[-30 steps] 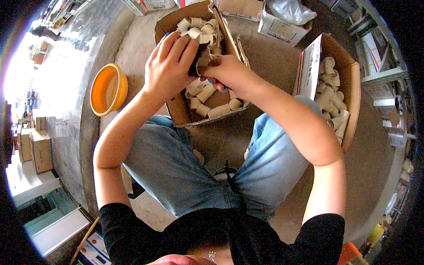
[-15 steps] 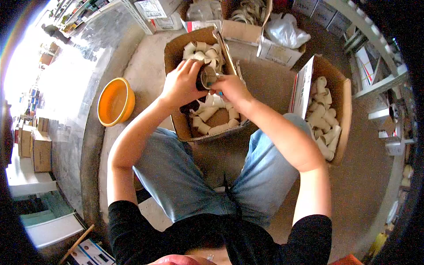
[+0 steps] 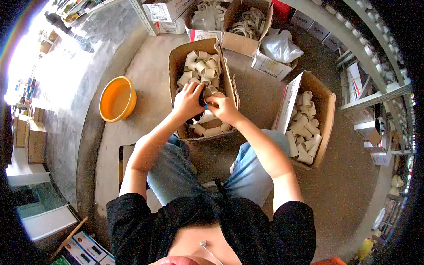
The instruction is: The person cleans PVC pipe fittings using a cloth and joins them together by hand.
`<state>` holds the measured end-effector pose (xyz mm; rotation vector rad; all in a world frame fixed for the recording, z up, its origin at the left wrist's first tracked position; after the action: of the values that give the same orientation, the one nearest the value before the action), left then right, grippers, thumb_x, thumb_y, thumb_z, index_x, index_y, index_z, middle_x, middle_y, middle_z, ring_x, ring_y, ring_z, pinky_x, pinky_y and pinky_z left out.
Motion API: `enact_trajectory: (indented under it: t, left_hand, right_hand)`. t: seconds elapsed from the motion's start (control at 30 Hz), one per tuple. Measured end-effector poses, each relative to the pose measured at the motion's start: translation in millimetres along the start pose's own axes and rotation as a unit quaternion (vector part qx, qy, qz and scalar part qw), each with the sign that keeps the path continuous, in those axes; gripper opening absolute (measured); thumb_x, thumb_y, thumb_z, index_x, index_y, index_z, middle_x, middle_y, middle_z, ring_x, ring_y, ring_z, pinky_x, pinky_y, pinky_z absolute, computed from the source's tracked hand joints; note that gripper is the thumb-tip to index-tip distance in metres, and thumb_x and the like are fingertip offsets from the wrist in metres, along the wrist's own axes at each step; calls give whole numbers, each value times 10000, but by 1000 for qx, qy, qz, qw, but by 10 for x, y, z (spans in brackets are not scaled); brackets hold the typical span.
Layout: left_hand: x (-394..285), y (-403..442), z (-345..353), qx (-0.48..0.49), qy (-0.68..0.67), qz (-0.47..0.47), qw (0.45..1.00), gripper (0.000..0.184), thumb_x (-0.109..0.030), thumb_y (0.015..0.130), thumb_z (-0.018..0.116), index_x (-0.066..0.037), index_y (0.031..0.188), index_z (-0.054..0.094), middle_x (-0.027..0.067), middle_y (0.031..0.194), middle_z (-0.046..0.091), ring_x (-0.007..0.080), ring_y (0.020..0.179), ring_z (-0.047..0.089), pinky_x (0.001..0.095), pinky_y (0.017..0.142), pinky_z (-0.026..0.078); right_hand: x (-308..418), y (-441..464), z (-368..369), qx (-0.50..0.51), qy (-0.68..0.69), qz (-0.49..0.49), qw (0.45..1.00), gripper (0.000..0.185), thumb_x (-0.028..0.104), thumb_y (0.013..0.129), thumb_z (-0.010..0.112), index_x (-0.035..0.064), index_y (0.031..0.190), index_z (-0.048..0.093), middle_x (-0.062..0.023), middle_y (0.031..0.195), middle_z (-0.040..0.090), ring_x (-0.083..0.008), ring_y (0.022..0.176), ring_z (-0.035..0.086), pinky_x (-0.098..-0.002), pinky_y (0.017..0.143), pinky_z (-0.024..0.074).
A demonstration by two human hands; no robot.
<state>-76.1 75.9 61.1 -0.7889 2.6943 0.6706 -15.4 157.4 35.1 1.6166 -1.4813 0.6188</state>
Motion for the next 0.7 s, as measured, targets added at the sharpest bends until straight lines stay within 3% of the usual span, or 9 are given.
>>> enact_trajectory:
  t: [0.13, 0.2, 0.27, 0.3, 0.4, 0.53, 0.57, 0.67, 0.7]
  left_hand:
    - [-65, -75, -53, -10, 76, 27, 997, 649, -210, 542, 740, -83, 1130, 499, 101, 1034, 513, 295, 947, 512, 384, 753, 491]
    - [-98, -144, -214, -69, 41, -1, 997, 642, -225, 524, 763, -78, 1096, 512, 96, 1041, 520, 295, 959, 523, 382, 766, 488]
    - [-33, -211, -291, -125, 14, -39, 991, 633, -294, 531, 774, -65, 1060, 513, 97, 994, 519, 291, 956, 519, 385, 718, 492]
    - [32, -230, -333, -130, -9, -72, 989, 647, -304, 529, 778, -59, 1067, 514, 105, 1009, 521, 299, 961, 523, 395, 741, 486]
    - [174, -216, -450, -106, -16, -133, 985, 647, -295, 538, 762, -45, 1079, 512, 115, 1030, 513, 295, 970, 522, 382, 779, 475]
    - [149, -144, -504, -101, 3, -113, 988, 620, -273, 555, 747, -53, 1085, 511, 108, 1026, 531, 302, 976, 539, 387, 794, 478]
    - [129, -124, -488, -94, 3, -106, 990, 613, -274, 555, 745, -54, 1078, 514, 105, 1021, 531, 299, 968, 540, 385, 782, 481]
    - [95, -167, -385, -90, 15, -84, 992, 590, -282, 558, 738, -57, 1059, 525, 99, 1006, 530, 289, 940, 544, 382, 748, 490]
    - [105, -181, -344, -79, 14, -88, 993, 579, -289, 560, 734, -57, 1050, 529, 99, 1000, 530, 287, 933, 544, 382, 749, 490]
  right_hand:
    - [209, 6, -25, 4, -24, -42, 999, 132, 37, 767, 629, 7, 896, 635, -113, 900, 603, -204, 791, 619, -303, 691, 492]
    - [244, 15, -68, 29, 20, 25, 999, 212, 43, 787, 628, -8, 991, 608, -89, 972, 604, -192, 784, 615, -269, 702, 498]
    - [206, 34, -66, 34, 323, 110, 939, 308, 77, 818, 606, 25, 1119, 569, -71, 1036, 590, -176, 757, 611, -262, 700, 506]
    - [206, 57, -65, 69, 373, 134, 915, 393, 153, 849, 569, 36, 1219, 505, -93, 1131, 569, -161, 751, 611, -264, 696, 513]
    - [370, 65, -109, 108, 558, 162, 807, 458, 211, 858, 529, -1, 1258, 460, -109, 1201, 538, -107, 746, 582, -233, 662, 481]
    - [276, 72, -39, 102, 584, 174, 786, 500, 199, 854, 528, -3, 1296, 413, -128, 1271, 491, -106, 684, 587, -192, 590, 482]
    - [173, 38, -37, 37, 560, 208, 802, 341, 166, 842, 554, -5, 1136, 533, -101, 1048, 605, -83, 558, 532, -179, 476, 419]
    - [-230, -59, 87, 16, 480, 260, 838, 112, 140, 832, 577, 38, 872, 555, -22, 697, 574, -57, 456, 427, -196, 397, 317]
    - [-195, -46, 59, 3, 420, 247, 873, 210, 150, 834, 590, 96, 681, 457, 49, 519, 408, -45, 407, 335, -213, 370, 231]
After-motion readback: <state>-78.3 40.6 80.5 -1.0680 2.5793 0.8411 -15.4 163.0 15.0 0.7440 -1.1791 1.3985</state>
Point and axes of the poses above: each hand's wrist, its own y-axis towards the middle knuckle, its own z-axis out of the palm, x = y × z, the point moved 9 cm from there along y, towards the middle knuckle
